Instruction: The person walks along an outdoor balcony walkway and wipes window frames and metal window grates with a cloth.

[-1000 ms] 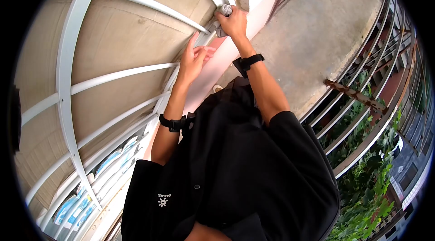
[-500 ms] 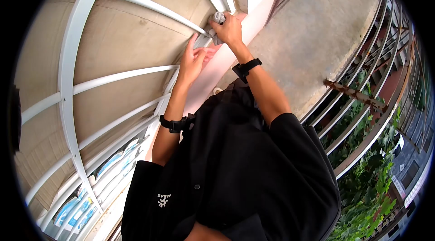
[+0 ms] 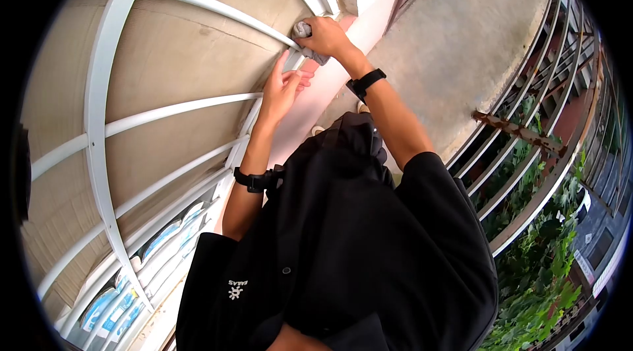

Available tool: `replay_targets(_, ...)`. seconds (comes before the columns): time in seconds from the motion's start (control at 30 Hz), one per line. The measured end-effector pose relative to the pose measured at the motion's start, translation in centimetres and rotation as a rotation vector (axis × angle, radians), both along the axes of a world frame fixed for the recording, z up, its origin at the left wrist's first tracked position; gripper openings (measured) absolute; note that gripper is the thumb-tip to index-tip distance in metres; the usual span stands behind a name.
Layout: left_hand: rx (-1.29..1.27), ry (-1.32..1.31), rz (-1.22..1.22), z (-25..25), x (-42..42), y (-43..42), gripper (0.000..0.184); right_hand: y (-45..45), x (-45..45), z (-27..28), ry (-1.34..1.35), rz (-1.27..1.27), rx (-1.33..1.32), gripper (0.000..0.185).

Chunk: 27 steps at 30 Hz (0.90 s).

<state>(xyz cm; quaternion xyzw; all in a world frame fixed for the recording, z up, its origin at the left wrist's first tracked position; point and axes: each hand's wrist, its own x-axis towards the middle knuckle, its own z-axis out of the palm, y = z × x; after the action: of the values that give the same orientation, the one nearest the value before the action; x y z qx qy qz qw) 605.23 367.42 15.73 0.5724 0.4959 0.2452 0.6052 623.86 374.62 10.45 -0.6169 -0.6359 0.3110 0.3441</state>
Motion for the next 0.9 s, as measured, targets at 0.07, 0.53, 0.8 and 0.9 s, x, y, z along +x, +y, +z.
replay_targets(0.07,-0.016,0.02,0.0,-0.2,0.2,0.0,0.064,-0.2,-0.2,0.4,-0.102,0.013,0.059,0.037)
replay_targets(0.53,-0.038,0.042,0.033,-0.9,-2.7,-2.2,0.059,-0.4,0.3,-1.3,-0.078,-0.485,0.177,0.025)
replay_targets(0.8,-0.081,0.051,0.017,-0.8,-1.9,-2.8,0.058,-2.2,-1.0,-0.5,0.043,-0.187,0.026,0.026)
replay_targets(0.9,-0.079,0.074,-0.016,-0.7,-1.5,-2.7,0.058,-1.7,-0.6,-0.9,0.022,-0.077,0.041,0.029)
